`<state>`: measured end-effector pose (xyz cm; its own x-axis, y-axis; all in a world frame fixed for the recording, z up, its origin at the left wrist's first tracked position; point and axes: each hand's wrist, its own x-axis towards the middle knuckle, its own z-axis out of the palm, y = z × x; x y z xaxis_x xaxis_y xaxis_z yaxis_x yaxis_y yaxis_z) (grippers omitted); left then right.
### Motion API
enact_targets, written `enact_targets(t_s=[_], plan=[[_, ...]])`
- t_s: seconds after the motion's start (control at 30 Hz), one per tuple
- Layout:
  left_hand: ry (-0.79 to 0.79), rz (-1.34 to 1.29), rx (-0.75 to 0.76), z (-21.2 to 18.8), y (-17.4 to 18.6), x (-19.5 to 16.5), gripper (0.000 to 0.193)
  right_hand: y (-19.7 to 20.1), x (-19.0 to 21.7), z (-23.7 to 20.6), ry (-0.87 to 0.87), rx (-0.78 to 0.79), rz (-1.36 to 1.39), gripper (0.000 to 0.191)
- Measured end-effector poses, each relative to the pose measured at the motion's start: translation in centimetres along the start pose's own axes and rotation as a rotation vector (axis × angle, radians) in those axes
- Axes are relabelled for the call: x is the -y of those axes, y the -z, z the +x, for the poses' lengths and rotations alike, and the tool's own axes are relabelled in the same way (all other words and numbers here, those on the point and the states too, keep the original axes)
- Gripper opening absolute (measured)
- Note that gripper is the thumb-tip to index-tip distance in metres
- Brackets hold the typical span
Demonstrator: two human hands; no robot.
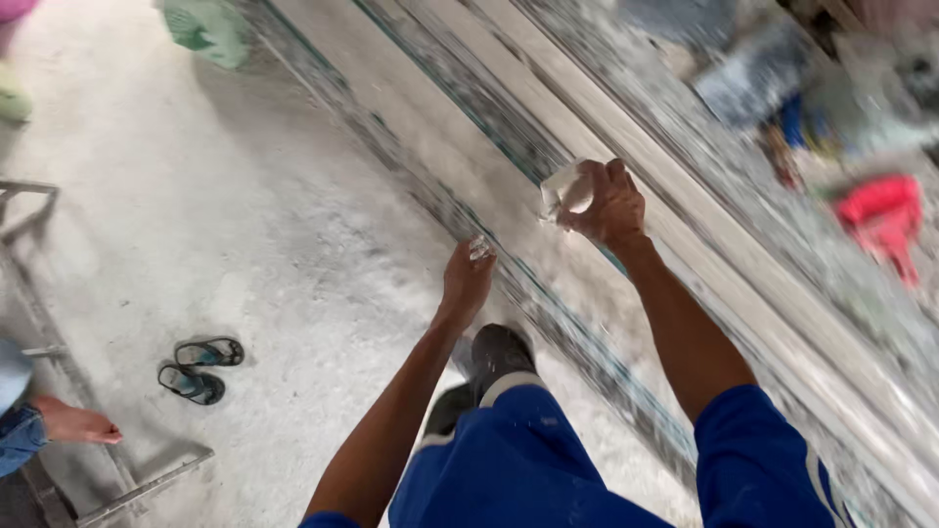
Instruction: The person applies plaster to long decorative molding strips laid on a workbench, spreading the paste with a small trowel and smoothing it by hand over fiberglass mesh. They then use a knife to trim excess along the edges and scoop more plaster from a large bowl as needed.
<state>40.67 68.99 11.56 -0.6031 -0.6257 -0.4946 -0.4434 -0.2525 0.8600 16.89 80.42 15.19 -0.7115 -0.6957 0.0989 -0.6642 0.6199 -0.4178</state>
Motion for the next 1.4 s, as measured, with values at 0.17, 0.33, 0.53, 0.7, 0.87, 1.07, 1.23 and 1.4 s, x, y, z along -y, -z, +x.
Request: enact_targets(t_s=[0.17,0.33,0.53,0.7,0.87,1.07,1.23,1.4], plan=[[-0.112,-0.026,-0.181,8.0,10.3,-3.8,0.056,-6.3,12.8,16.0,0.118,-0.058,0.017,0.073],[-0.108,-0.119,-0.235,17.8,21.0,-5.9,0.054,-12.3,23.3,28.8,0.112,-0.189,0.051,0.072],[-0.048,-0.083,-0.324,28.9,30.1,-10.1,0.053,-18.1,32.3,41.0,0.236,-0.034,0.060,0.087],[-0.042,-0.101,-0.382,35.6,36.0,-12.1,0.052,-22.0,36.7,45.7,0.247,-0.121,0.193,0.077],[-0.056,-0.159,-0.350,40.4,39.2,-12.6,0.053,-27.3,39.7,48.3,0.451,-0.240,0.131,0.077],[-0.032,-0.043,-0.322,44.0,42.5,-11.9,0.052,-31.4,40.2,47.7,0.319,-0.300,0.459,0.070],[0.001,-0.020,-0.223,46.5,43.5,-12.1,0.057,-31.9,39.6,47.1,0.388,-0.324,-0.029,0.086],[0.066,-0.032,-0.187,48.6,45.2,-13.3,0.055,-32.8,39.1,47.8,0.464,-0.374,0.178,0.086]])
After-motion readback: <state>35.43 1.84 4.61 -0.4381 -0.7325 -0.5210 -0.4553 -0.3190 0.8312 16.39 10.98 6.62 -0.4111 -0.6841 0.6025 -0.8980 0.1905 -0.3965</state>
